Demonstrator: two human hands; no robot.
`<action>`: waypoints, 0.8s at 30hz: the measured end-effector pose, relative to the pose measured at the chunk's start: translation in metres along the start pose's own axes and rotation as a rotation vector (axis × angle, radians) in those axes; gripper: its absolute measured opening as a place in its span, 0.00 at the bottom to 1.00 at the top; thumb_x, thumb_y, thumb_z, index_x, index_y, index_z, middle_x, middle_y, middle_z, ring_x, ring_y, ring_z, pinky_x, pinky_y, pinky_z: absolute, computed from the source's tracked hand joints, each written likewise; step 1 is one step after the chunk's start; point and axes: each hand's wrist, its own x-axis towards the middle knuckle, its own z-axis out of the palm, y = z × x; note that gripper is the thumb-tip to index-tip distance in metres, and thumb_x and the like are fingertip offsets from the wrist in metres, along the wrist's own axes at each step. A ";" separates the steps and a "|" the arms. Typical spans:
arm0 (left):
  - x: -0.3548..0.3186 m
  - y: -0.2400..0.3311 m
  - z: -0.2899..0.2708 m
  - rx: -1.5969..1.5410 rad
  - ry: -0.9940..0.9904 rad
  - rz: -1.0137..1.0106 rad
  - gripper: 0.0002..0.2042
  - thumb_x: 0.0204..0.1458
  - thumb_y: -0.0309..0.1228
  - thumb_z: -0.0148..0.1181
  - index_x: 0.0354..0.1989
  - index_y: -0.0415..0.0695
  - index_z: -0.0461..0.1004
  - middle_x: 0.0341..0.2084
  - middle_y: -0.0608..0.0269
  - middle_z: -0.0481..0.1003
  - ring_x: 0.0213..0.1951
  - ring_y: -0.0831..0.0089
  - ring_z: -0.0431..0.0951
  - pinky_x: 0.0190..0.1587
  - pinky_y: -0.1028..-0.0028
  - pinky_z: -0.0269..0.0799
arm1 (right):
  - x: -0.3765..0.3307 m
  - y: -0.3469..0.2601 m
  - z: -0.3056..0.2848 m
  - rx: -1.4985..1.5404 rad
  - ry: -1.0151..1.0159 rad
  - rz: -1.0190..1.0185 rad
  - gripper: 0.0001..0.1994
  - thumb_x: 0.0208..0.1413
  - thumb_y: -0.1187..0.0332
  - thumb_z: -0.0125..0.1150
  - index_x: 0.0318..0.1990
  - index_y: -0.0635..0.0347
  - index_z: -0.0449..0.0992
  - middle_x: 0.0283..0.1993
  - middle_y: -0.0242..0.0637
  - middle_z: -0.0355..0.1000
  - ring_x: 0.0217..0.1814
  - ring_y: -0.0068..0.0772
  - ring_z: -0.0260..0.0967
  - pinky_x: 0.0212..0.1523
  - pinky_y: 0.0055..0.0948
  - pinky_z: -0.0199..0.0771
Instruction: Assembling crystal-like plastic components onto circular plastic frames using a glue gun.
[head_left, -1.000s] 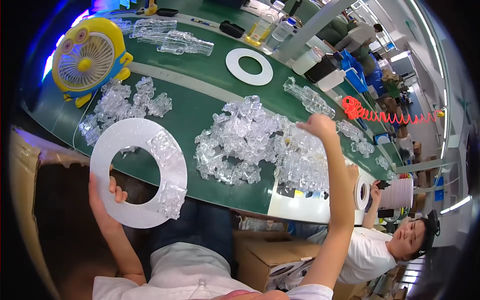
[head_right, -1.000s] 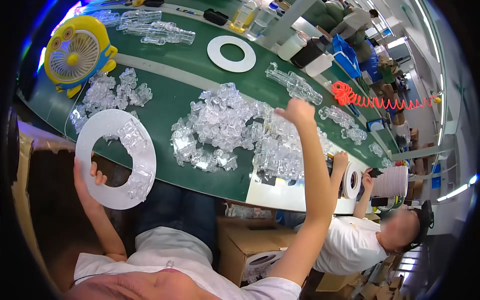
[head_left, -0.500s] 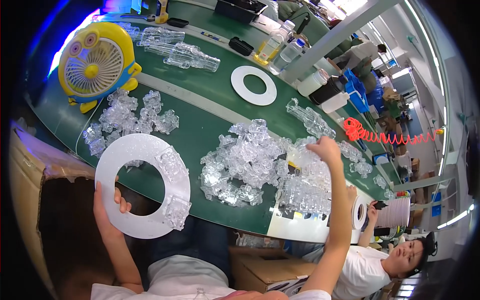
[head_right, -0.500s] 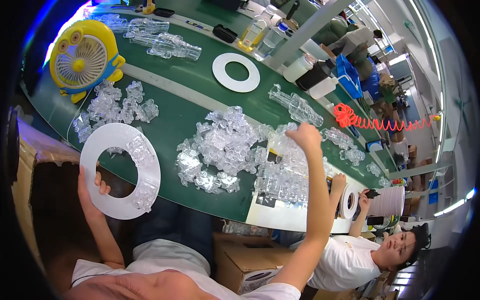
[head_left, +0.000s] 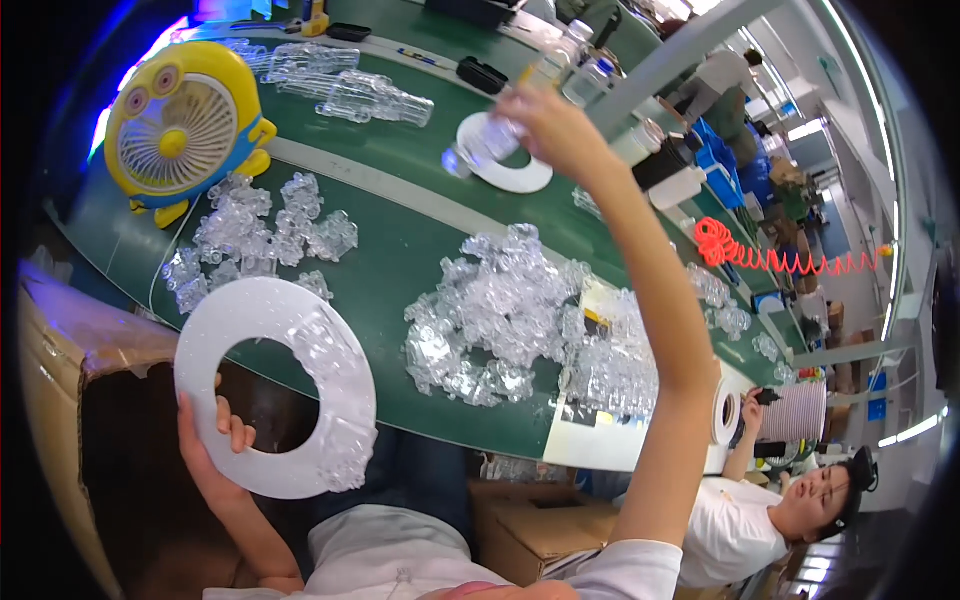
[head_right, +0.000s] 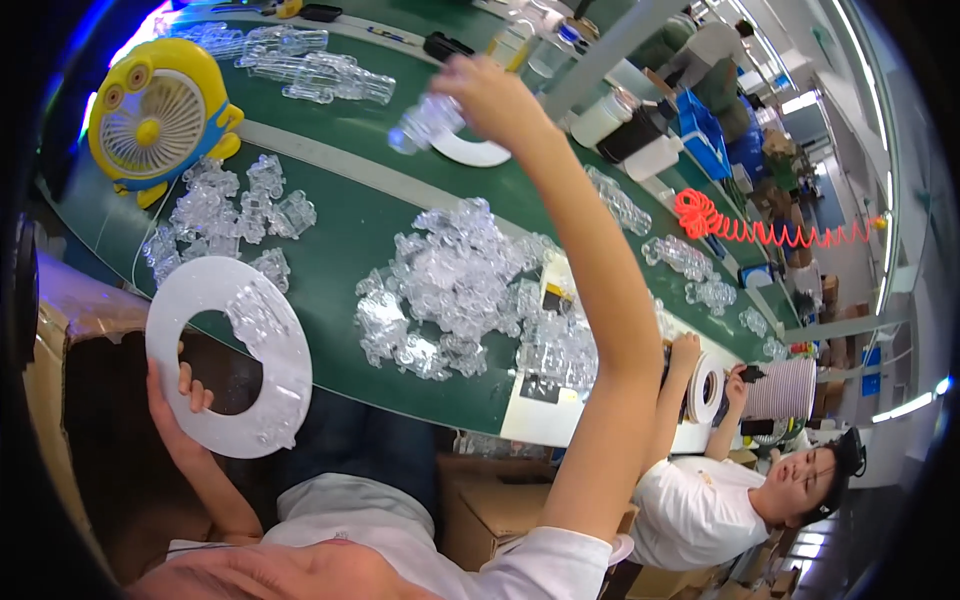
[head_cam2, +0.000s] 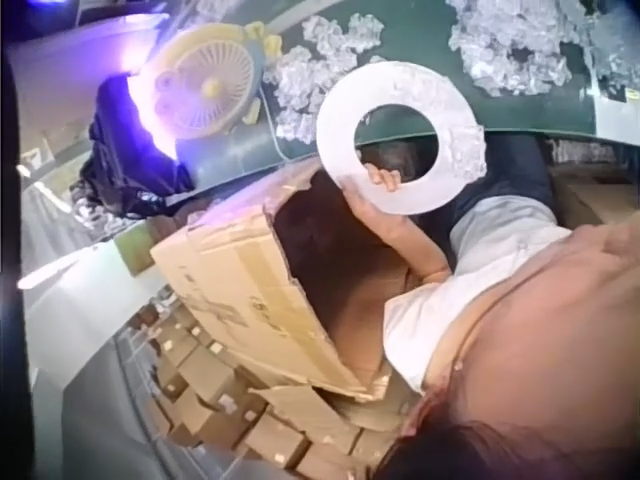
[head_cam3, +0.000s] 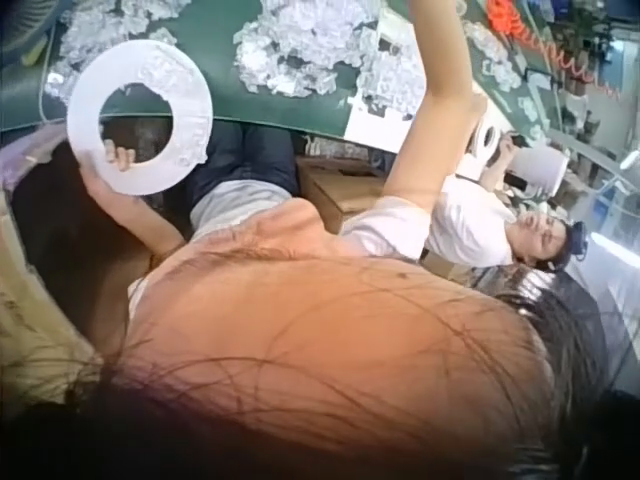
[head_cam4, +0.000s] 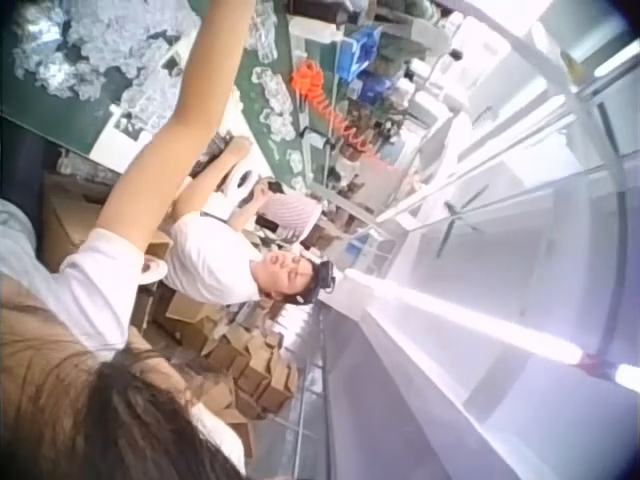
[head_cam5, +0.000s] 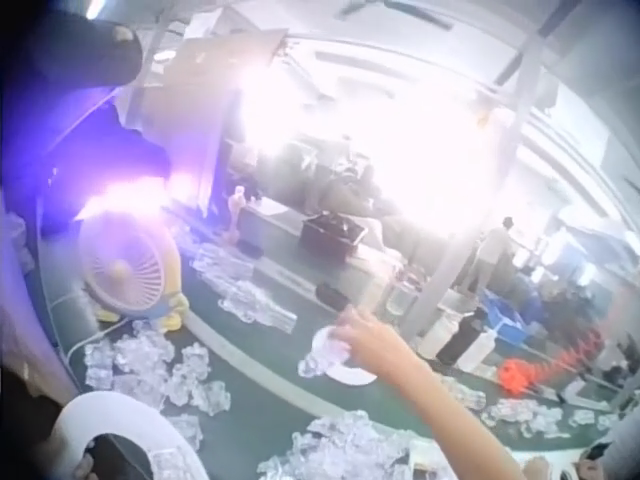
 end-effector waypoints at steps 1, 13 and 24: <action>0.002 -0.001 -0.001 -0.023 -0.030 -0.029 0.22 0.60 0.46 0.37 0.50 0.39 0.63 0.14 0.66 0.62 0.10 0.75 0.64 0.17 0.75 0.60 | -0.009 0.005 0.023 -0.018 -0.048 -0.007 0.17 0.41 0.78 0.57 0.42 0.49 0.72 0.48 0.32 0.65 0.52 0.38 0.64 0.43 0.33 0.74; 0.018 -0.007 0.002 -0.006 -0.086 -0.127 0.23 0.59 0.46 0.39 0.46 0.36 0.65 0.13 0.65 0.64 0.10 0.72 0.66 0.18 0.74 0.62 | -0.027 -0.009 0.075 0.363 -0.099 0.080 0.21 0.40 0.76 0.57 0.46 0.49 0.68 0.54 0.35 0.62 0.56 0.41 0.63 0.45 0.32 0.72; 0.023 -0.012 0.006 -0.016 -0.021 -0.099 0.22 0.59 0.46 0.39 0.46 0.36 0.65 0.12 0.65 0.65 0.10 0.73 0.66 0.16 0.76 0.62 | 0.003 -0.043 0.109 0.482 -0.122 0.742 0.38 0.27 0.64 0.73 0.50 0.53 0.57 0.48 0.52 0.57 0.42 0.59 0.68 0.45 0.41 0.71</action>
